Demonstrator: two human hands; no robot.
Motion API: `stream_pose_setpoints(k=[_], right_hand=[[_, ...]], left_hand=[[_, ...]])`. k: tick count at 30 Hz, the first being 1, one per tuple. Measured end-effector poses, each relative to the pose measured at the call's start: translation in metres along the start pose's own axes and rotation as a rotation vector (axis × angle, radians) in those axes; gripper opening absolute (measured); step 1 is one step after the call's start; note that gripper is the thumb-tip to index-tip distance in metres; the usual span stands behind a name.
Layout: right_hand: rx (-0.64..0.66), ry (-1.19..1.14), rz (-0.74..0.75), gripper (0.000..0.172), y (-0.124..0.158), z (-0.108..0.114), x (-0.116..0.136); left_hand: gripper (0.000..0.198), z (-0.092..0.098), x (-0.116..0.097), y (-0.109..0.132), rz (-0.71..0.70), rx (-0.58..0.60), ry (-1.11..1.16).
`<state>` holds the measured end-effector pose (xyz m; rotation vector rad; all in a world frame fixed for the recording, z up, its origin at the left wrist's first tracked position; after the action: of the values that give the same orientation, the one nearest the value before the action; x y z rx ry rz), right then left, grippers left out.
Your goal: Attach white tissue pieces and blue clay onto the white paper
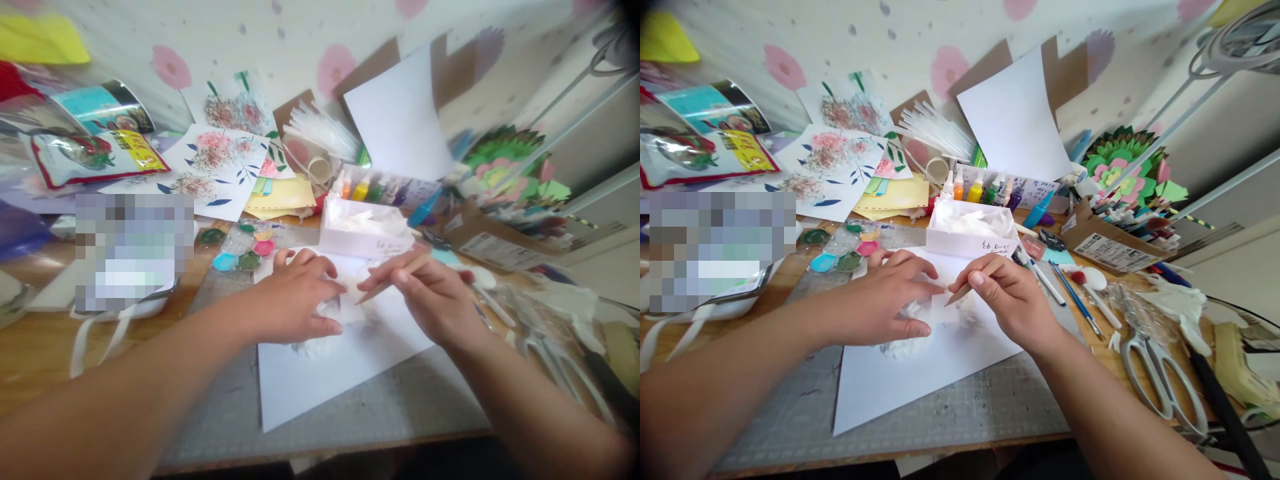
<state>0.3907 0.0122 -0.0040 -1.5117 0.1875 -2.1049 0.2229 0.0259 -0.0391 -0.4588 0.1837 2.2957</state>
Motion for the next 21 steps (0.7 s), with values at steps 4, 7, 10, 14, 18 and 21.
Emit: stream_pose_setpoints(k=[4, 7, 10, 14, 18, 21], right_hand=[[0.075, 0.204, -0.022, 0.018, 0.000, -0.008, 0.003], [0.094, 0.282, 0.006, 0.018, 0.001, -0.011, 0.003], [0.095, 0.309, 0.033, 0.018, 0.001, -0.014, 0.001], [0.105, 0.317, 0.034, 0.020, 0.003, -0.014, 0.003], [-0.011, 0.154, -0.066, 0.019, 0.005, -0.001, 0.003], [-0.056, 0.018, -0.261, 0.022, 0.007, 0.004, -0.007]], left_hand=[[0.040, -0.001, 0.000, -0.001, -0.005, 0.004, 0.012], [0.041, -0.001, 0.000, 0.000, -0.011, 0.005, 0.011], [0.043, -0.001, 0.000, 0.000, -0.011, 0.005, 0.007], [0.040, 0.000, -0.002, 0.000, -0.010, 0.005, 0.007], [0.038, 0.001, -0.003, 0.000, -0.002, 0.017, 0.007], [0.038, 0.001, -0.002, 0.000, 0.000, 0.014, 0.006]])
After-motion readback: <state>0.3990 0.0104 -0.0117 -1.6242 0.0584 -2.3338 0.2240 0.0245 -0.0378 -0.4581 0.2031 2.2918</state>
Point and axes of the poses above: each hand's wrist, its own y-axis away from the middle knuckle, its own z-axis out of the back of the hand, x = y × z, the point moved 5 cm from there along -y, towards the middle knuckle
